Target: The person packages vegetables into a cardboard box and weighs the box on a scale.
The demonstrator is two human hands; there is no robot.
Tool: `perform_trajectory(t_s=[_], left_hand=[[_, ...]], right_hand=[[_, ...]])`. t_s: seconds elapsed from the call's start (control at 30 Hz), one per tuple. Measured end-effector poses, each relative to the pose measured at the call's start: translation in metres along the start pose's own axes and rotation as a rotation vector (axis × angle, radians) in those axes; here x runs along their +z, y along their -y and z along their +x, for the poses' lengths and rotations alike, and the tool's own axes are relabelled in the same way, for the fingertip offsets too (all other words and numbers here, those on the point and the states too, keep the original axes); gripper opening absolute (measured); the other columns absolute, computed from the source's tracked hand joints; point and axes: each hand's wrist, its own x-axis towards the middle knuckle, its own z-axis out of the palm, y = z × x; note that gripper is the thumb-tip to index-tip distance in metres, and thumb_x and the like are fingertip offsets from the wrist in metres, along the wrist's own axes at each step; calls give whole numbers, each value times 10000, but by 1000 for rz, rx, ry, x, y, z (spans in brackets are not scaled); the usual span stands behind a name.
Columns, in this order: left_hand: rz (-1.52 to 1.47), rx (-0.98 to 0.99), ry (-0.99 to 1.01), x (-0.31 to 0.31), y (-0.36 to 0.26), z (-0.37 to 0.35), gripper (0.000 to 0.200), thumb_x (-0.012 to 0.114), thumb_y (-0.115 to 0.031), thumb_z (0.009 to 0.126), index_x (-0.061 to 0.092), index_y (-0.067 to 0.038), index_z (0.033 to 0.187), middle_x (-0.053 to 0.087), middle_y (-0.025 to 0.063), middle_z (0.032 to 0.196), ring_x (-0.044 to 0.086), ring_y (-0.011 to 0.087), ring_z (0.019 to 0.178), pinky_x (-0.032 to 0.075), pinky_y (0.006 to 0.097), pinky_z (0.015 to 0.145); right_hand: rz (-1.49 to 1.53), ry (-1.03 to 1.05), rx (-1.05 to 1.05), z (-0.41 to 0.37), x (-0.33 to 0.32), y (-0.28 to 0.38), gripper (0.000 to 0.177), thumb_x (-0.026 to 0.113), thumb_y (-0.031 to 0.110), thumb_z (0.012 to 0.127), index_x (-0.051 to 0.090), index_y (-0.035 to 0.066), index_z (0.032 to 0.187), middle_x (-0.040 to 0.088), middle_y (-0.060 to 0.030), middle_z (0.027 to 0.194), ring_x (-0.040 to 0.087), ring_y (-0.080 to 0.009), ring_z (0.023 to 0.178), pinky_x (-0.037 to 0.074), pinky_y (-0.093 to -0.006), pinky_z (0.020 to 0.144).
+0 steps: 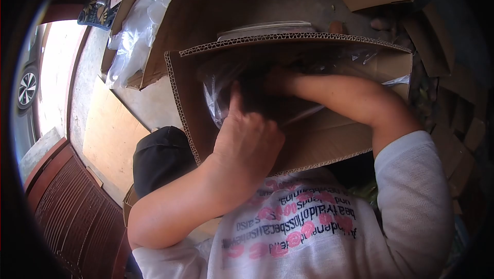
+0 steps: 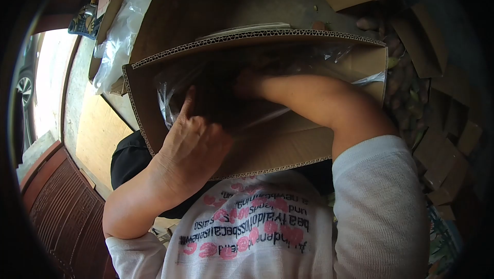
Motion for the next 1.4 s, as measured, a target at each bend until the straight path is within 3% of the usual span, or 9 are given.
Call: perform_trajectory(t_s=[0.4, 0.6, 0.7, 0.8, 0.9, 1.03, 1.27, 1.37, 1.4], left_hand=[[22, -61, -29, -1, -6, 0, 126, 534, -110, 785, 651, -98, 831, 581, 44, 735, 616, 204, 769, 189, 634, 1068], [41, -55, 0, -6, -7, -2, 132, 528, -115, 794, 654, -94, 831, 565, 43, 718, 615, 202, 759, 164, 680, 1049], [29, -38, -30, -6, -5, -3, 140, 524, -115, 798, 656, -93, 840, 563, 44, 720, 615, 204, 758, 156, 695, 1041], [21, -29, 15, -17, -9, 0, 143, 522, -111, 796, 656, -91, 840, 563, 47, 726, 611, 205, 759, 153, 701, 1038], [21, -39, -69, -18, -11, 4, 136, 523, -100, 782, 650, -81, 824, 558, 53, 728, 600, 207, 768, 160, 700, 1037], [39, -73, -91, -24, -14, 9, 109, 530, -76, 751, 630, -66, 792, 549, 67, 728, 585, 219, 787, 202, 681, 1036], [149, -12, -293, 3, -12, 1, 185, 527, -92, 776, 642, -112, 919, 580, 72, 879, 574, 253, 862, 391, 508, 982], [-22, 45, -172, 2, -10, 5, 228, 511, -77, 781, 672, -108, 940, 620, 92, 919, 572, 285, 894, 444, 438, 906], [-51, 20, -166, -1, -14, 5, 227, 525, -58, 775, 677, -100, 939, 626, 104, 921, 571, 293, 902, 446, 425, 883]], right_hand=[[120, -187, 318, -49, -14, -28, 390, 430, 171, 892, 489, 132, 1276, 525, -141, 1270, 515, -290, 1162, 416, -385, 970], [308, 81, 681, -66, -38, -23, 347, 425, 189, 891, 569, 86, 1189, 541, -141, 1253, 532, -272, 1147, 421, -409, 972], [546, -109, 746, -55, -10, -40, 354, 393, 191, 902, 560, 72, 1190, 520, -165, 1266, 507, -300, 1167, 414, -404, 979], [387, -118, 662, -60, -3, -42, 362, 366, 184, 905, 558, 61, 1186, 521, -180, 1257, 509, -312, 1160, 408, -412, 984], [556, -144, 562, -70, -42, -27, 440, 351, 369, 927, 531, 137, 1254, 535, -141, 1262, 509, -302, 1155, 383, -395, 1001], [345, -378, 582, -48, 0, -35, 405, 458, 343, 904, 569, 82, 1193, 571, -169, 1192, 536, -322, 1104, 399, -408, 975], [59, 263, 140, -122, -153, -11, 410, 575, 289, 848, 558, 17, 1155, 612, -202, 1071, 571, -343, 1035, 449, -424, 902], [60, -736, -61, -190, -163, -30, 414, 603, 331, 853, 597, -29, 1059, 638, -176, 1008, 600, -329, 966, 494, -409, 805], [73, -824, 79, -239, -165, -27, 389, 583, 290, 875, 568, -22, 1106, 627, -169, 1036, 609, -296, 925, 505, -393, 797]])
